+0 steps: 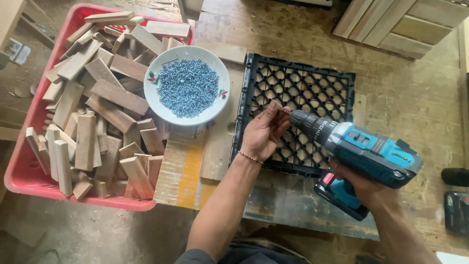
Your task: Assembling decorative wooden tiles by placing small wood blocks into a pattern and fastening them to a plastic grid using a power drill and screws.
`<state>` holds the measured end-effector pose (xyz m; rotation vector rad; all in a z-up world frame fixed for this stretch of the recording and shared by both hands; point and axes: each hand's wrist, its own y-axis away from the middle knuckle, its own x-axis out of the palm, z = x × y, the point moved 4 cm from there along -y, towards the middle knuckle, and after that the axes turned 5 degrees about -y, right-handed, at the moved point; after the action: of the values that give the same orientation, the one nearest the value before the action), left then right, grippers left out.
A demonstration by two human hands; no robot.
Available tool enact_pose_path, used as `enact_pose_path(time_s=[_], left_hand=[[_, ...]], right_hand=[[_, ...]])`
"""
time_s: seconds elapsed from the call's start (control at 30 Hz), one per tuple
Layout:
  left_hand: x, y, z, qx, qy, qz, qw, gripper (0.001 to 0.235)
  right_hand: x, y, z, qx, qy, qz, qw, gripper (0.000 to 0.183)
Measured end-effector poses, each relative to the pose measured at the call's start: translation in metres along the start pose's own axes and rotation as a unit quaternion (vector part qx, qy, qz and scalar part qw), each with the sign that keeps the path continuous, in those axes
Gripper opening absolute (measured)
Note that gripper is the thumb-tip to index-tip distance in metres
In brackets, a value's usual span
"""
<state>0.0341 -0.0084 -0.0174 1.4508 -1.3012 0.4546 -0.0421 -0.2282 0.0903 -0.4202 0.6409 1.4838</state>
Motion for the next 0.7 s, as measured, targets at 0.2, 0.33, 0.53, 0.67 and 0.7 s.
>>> enact_pose_path(time_s=[0.2,0.33,0.53,0.67,0.7], left_hand=[[0.001,0.011,-0.009,-0.052,-0.029,-0.045,0.997,0.027],[0.004,0.017,-0.019,-0.088,-0.086,-0.053,0.991,0.043],[0.0,0.049,-0.06,0.128,-0.469,-0.07,0.871,0.069],[-0.046,0.044,-0.107,0.384,-0.555,-0.151,0.723,0.039],[-0.055,0.045,-0.121,0.42,-0.571,-0.184,0.681,0.033]], right_hand=[[-0.014,-0.012,-0.013,-0.098,-0.009,0.028,0.995,0.081],[-0.018,-0.03,0.052,-0.193,0.003,0.082,0.978,0.082],[-0.014,-0.078,0.118,0.032,0.093,0.102,0.99,0.048],[-0.002,-0.097,0.133,0.114,0.168,0.094,0.975,0.008],[0.002,-0.101,0.139,0.108,0.191,0.109,0.969,0.005]])
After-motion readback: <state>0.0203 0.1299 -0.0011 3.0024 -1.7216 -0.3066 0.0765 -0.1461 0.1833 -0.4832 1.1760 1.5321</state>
